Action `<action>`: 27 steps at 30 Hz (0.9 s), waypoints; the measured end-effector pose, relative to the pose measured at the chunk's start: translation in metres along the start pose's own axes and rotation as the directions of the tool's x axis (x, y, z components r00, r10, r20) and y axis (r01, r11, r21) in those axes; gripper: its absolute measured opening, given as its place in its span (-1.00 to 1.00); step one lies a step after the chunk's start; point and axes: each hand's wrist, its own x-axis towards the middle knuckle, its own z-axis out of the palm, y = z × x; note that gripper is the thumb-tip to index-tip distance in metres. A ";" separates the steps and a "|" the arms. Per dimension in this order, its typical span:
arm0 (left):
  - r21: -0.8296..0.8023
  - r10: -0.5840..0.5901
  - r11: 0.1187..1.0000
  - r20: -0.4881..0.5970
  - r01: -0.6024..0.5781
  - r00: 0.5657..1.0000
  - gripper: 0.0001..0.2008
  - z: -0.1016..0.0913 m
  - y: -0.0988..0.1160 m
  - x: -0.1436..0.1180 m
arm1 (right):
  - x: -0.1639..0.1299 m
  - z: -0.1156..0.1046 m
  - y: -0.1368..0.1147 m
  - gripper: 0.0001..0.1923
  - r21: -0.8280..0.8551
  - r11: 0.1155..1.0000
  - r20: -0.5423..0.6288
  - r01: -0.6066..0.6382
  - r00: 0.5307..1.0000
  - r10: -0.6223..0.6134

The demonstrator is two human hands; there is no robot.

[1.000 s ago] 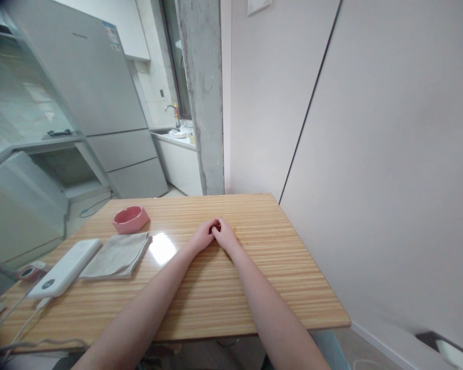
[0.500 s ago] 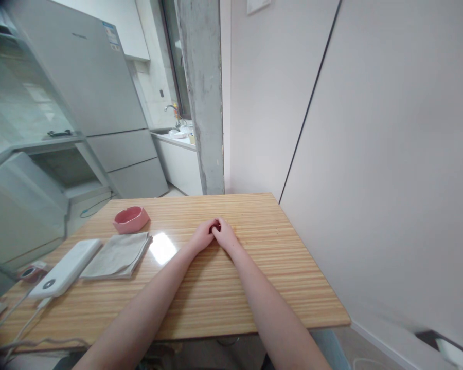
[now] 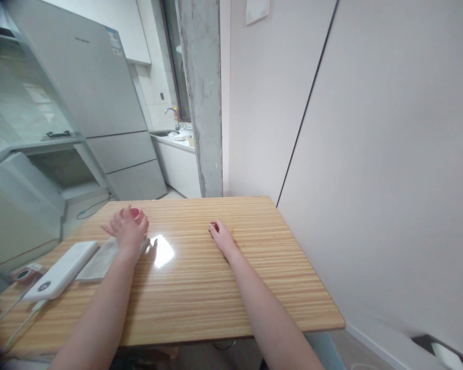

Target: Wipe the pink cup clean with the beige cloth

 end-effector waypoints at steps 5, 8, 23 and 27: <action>0.097 -0.072 0.993 0.023 0.069 0.997 -0.62 0.015 -0.039 0.004 | 0.000 0.001 -0.003 -0.79 0.026 0.999 -0.002 -0.046 0.999 0.046; 0.086 0.025 0.996 -0.015 -0.023 1.000 -0.76 0.026 -0.044 0.008 | 0.000 0.000 -0.007 -0.75 0.017 0.997 0.011 -0.073 0.997 0.073; -0.615 0.780 0.488 -0.011 -0.619 0.626 -0.89 0.049 0.087 -0.073 | 0.003 -0.006 -0.011 -0.52 0.143 0.980 -0.214 0.141 0.971 -0.109; -0.643 0.823 0.457 0.044 -0.615 0.566 -0.90 0.052 0.087 -0.083 | 0.001 -0.006 -0.016 -0.59 0.101 0.985 -0.182 0.141 0.976 -0.121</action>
